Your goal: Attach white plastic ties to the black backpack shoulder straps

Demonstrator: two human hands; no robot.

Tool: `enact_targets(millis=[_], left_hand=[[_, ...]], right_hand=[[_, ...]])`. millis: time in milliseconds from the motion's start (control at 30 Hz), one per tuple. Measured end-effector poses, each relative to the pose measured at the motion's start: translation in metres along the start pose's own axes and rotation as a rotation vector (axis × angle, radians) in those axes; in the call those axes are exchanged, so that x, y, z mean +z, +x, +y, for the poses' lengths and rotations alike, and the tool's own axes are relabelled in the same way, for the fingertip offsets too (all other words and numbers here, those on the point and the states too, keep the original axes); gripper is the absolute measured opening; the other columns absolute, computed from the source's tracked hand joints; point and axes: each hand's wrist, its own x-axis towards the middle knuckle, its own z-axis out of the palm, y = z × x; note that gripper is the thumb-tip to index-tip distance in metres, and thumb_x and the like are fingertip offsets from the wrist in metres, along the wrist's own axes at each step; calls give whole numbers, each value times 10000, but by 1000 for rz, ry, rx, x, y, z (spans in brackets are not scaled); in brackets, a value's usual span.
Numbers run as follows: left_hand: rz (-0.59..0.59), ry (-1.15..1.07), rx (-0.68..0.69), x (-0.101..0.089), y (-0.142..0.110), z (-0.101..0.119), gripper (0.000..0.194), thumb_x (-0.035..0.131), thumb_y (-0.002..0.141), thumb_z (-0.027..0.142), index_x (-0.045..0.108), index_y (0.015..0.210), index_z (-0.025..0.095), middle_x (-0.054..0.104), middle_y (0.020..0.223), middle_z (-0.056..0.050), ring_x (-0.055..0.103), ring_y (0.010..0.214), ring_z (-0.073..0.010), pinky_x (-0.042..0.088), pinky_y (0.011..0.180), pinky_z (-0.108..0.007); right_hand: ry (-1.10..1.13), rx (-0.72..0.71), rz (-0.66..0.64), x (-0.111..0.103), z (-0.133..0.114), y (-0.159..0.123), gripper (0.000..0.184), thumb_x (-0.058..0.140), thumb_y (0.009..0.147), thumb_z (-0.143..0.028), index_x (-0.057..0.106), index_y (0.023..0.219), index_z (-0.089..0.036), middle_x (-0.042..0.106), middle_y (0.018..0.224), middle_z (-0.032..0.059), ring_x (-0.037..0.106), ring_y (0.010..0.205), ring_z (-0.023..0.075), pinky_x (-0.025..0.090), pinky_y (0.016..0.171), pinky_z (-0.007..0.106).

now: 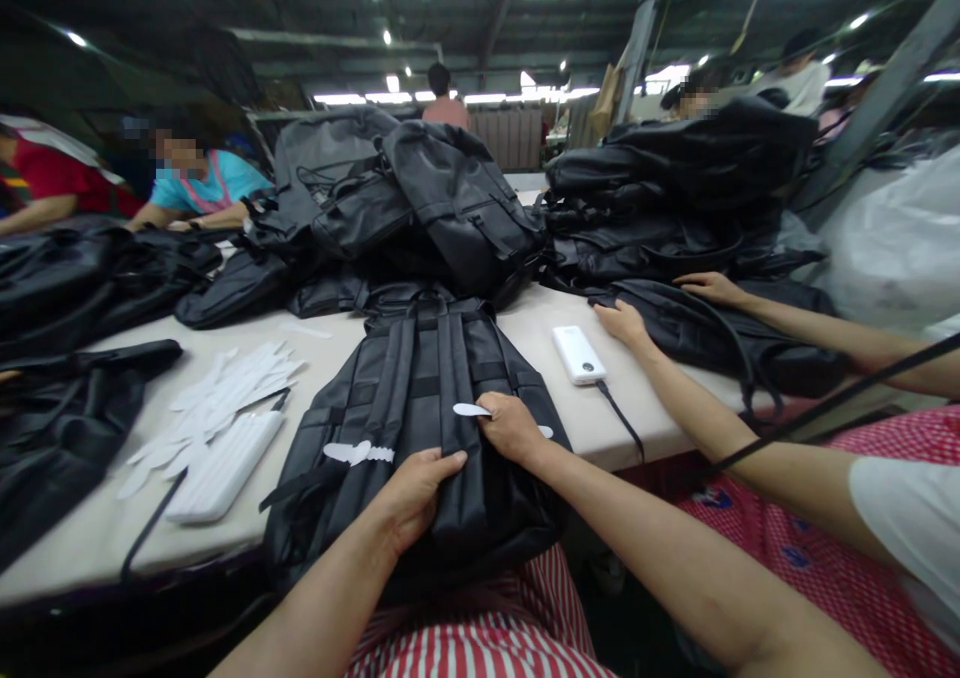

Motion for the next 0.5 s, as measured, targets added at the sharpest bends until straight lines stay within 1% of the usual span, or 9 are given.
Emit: enact_targets(millis=[67,100,133,200,267,367,433,500], left_hand=[[9,1,7,-2,-1,0,204,625,712,128,619,913,93,712,827,-123,679,765,-210,532,661,-274],[11,1,6,-3,-1,0,211,629,711,138,618,917,95,712,833,-123,678,769,-214,532,667,-284],[14,5,5,-5,-1,0,219,634,707,146,618,920,96,712,838,-125,677,774,-219,532,678,-294],[23,18,14,-8,0,-1,234,649,694,154,620,918,97,711,848,-125,675,788,-222,526,717,-306],[29,37,33,-12,3,-2,257,670,678,168,625,922,101,710,867,-121,671,810,-216,512,767,-307],[22,70,74,-18,7,-4,312,694,668,217,630,957,117,702,929,-113,658,864,-206,478,848,-308],[12,84,107,-20,8,-6,348,694,675,248,626,994,128,691,980,-109,646,906,-204,456,885,-313],[3,81,133,-20,8,-7,372,686,687,266,616,1029,139,678,1023,-105,634,937,-203,442,907,-321]], right_hand=[[86,31,-66,-17,3,8,110,509,759,-201,603,716,-162,585,634,-3,554,596,112,388,563,194],[147,62,-67,-28,4,12,118,518,755,-228,608,723,-159,570,588,-17,531,523,97,377,515,185],[222,102,-48,-39,5,15,138,518,755,-252,611,733,-153,562,566,-22,505,469,85,365,477,182],[358,178,22,-60,7,16,172,510,757,-280,608,736,-140,567,575,-17,469,420,71,347,436,183],[398,211,45,-75,7,11,171,523,747,-286,603,713,-139,570,583,-15,455,412,66,342,428,186],[364,213,-45,-82,7,-4,211,526,761,-335,594,694,-146,563,592,-16,467,444,72,358,449,188],[342,209,-105,-81,8,-14,298,489,796,-415,595,716,-148,585,653,-2,487,478,78,378,477,195],[324,221,-130,-80,11,-21,414,406,835,-490,603,730,-141,605,705,20,503,504,83,394,513,208]])
